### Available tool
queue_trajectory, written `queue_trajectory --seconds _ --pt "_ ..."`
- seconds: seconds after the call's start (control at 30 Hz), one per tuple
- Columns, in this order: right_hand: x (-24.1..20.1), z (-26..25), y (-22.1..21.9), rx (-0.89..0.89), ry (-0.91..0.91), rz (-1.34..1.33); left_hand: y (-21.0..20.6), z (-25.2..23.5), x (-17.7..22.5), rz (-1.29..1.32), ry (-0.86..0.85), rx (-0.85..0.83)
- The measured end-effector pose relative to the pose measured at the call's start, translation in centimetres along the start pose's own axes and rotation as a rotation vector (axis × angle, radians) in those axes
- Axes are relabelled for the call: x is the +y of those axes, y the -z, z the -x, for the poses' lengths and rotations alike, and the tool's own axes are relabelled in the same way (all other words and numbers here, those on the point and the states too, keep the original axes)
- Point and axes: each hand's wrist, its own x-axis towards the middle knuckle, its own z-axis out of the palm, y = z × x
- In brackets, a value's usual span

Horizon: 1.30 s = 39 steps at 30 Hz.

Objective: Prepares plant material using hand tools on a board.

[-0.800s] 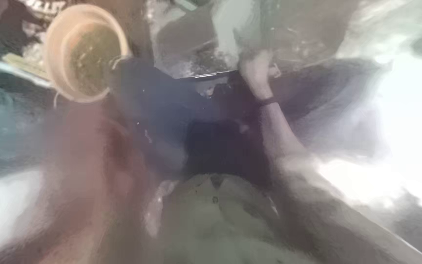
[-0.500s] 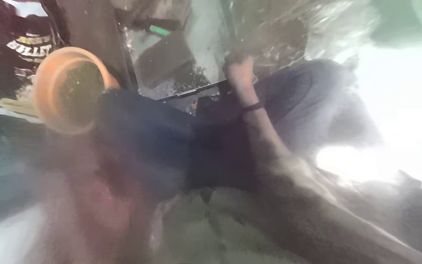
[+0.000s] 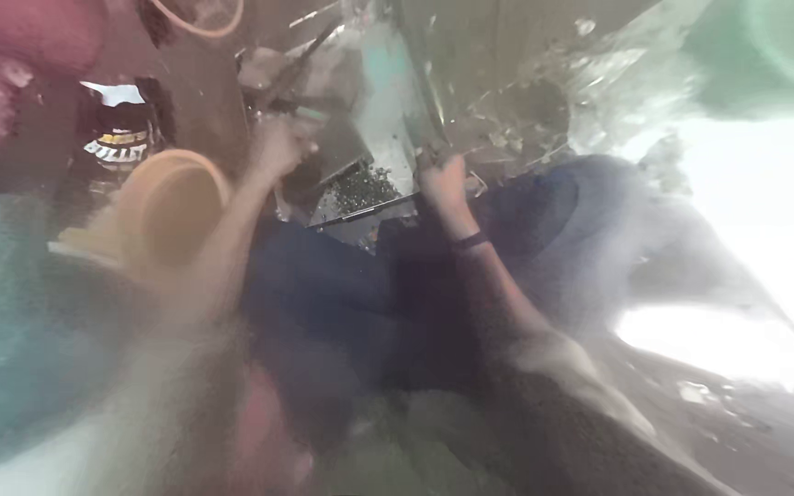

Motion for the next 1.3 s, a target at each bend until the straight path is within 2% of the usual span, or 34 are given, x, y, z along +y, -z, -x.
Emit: queue_trajectory --seconds 0.13,0.23,0.33,0.5,0.57,0.67,0.83,1.0,1.1,1.2,1.3 --pt "-0.1 -0.3 0.0 -0.005 -0.029 -0.061 -4.0 -3.8 0.3 -0.176 0.057 -0.006" --pt "-0.2 -0.4 0.1 -0.006 -0.022 -0.092 -4.3 -2.7 1.9 -0.249 0.114 0.029" --pt "-0.6 -0.6 -0.2 -0.019 0.018 -0.077 -3.9 -1.9 1.7 -0.215 0.18 0.038" --pt "-1.1 -0.5 -0.4 -0.054 -0.003 -0.058 -2.8 -2.3 0.0 -0.01 0.291 0.163" --pt "-1.0 -0.5 -0.3 -0.048 -0.004 -0.064 -2.5 -2.1 0.1 0.09 0.276 0.193" --pt "-0.9 -0.5 -0.5 -0.036 0.02 -0.059 -2.9 -1.9 0.5 0.25 0.211 0.138" --pt "-0.6 -0.5 -0.8 -0.029 0.036 -0.059 -4.2 -2.7 0.0 0.6 0.287 0.072" --pt "-0.8 -0.4 -0.5 -0.038 0.031 -0.071 -4.1 -2.5 0.2 0.681 0.348 0.114" --pt "-0.7 -0.4 -0.7 -0.042 0.03 -0.086 -4.5 -2.8 0.0 0.83 0.379 0.201" --pt "-0.8 -0.4 -0.6 -0.029 0.034 -0.08 -4.6 -2.8 0.1 0.911 0.497 0.165" --pt "-0.8 -0.3 -0.6 -0.037 0.028 -0.077 -4.9 -2.3 0.1 0.847 0.537 0.07"
